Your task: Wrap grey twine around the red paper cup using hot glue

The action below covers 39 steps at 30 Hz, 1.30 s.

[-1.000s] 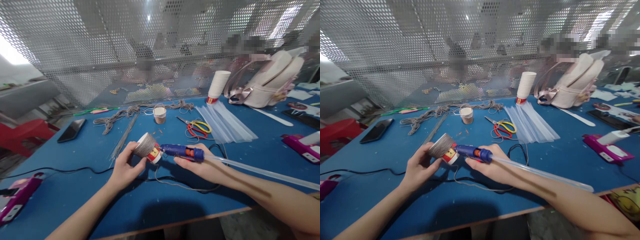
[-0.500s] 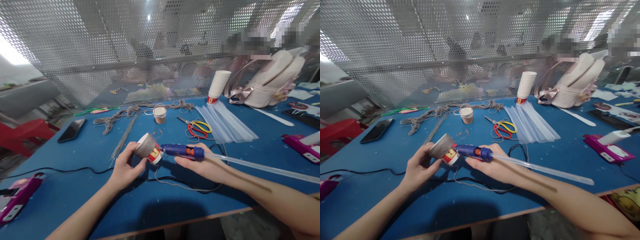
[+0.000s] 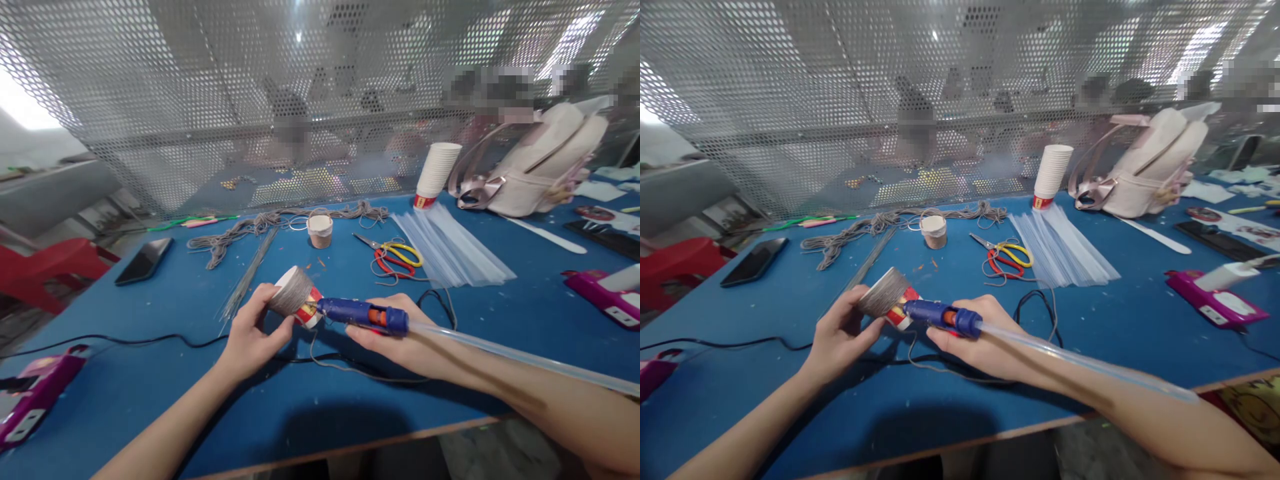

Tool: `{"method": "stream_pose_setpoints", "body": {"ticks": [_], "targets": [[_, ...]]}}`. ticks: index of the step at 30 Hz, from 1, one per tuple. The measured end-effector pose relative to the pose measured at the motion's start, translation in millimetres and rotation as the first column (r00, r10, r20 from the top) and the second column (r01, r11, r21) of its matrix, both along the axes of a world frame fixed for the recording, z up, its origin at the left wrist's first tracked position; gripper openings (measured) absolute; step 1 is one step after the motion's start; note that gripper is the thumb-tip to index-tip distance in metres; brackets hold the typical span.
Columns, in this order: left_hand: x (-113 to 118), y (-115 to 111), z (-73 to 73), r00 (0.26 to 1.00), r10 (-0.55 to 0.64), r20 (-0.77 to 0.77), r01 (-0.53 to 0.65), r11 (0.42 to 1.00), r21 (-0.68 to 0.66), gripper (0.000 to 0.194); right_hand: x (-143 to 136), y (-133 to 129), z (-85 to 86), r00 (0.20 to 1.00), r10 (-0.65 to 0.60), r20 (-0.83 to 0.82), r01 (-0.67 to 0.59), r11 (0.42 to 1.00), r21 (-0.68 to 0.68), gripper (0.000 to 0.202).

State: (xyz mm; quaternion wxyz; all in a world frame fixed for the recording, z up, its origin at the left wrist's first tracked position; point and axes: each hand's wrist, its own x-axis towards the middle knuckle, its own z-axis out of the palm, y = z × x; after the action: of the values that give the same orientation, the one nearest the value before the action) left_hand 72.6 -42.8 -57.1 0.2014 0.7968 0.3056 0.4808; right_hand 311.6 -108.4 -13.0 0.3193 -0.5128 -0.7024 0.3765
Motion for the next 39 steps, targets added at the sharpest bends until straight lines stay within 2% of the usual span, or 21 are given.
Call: {"method": "stream_pose_setpoints", "body": {"ticks": [7, 11, 16, 22, 28, 31, 33, 36, 39], "targets": [[0.5, -0.7, 1.2, 1.0, 0.017, -0.008, -0.017, 1.0, -0.009, 0.025, 4.0, 4.8, -1.6, 0.996, -0.085, 0.008, 0.084, 0.996, 0.041, 0.033], [3.1, -1.9, 1.3, 0.998, 0.056, -0.02, -0.056, 0.998, -0.025, 0.023, 1.9, 3.7, -2.5, 1.0, -0.029, 0.01, 0.029, 0.998, 0.053, 0.032], [8.5, -5.2, 0.6, 0.989, 0.136, -0.049, -0.137, 0.99, -0.016, 0.02, -4.9, 0.2, -11.1, 0.999, 0.001, 0.052, -0.013, 0.972, 0.237, 0.033], [10.7, -7.7, -0.2, 0.975, 0.21, -0.068, -0.211, 0.977, -0.004, 0.021, -10.3, -0.5, -24.1, 0.996, 0.019, 0.088, -0.053, 0.917, 0.394, 0.03], [11.4, -7.4, 1.9, 0.979, 0.191, -0.066, -0.192, 0.981, -0.013, 0.021, -9.2, -0.4, -27.7, 0.996, 0.011, 0.087, -0.047, 0.901, 0.431, 0.029], [11.4, -7.5, 3.9, 0.979, 0.191, -0.067, -0.194, 0.981, -0.027, 0.02, -6.6, 0.4, -23.3, 0.997, -0.008, 0.073, -0.023, 0.908, 0.417, 0.031], [10.8, -7.6, 4.6, 0.98, 0.19, -0.061, -0.192, 0.981, -0.036, 0.019, -4.7, 1.3, -17.7, 0.998, -0.021, 0.054, 0.0, 0.932, 0.363, 0.033], [9.5, -7.4, 4.6, 0.983, 0.178, -0.051, -0.181, 0.981, -0.071, 0.019, -1.8, 3.1, -8.5, 0.999, -0.032, 0.029, 0.025, 0.977, 0.21, 0.031], [8.3, -6.8, 4.4, 0.99, 0.139, -0.026, -0.14, 0.986, -0.095, 0.02, 2.0, 5.7, -2.7, 0.997, -0.074, 0.006, 0.074, 0.996, 0.045, 0.032]]}}
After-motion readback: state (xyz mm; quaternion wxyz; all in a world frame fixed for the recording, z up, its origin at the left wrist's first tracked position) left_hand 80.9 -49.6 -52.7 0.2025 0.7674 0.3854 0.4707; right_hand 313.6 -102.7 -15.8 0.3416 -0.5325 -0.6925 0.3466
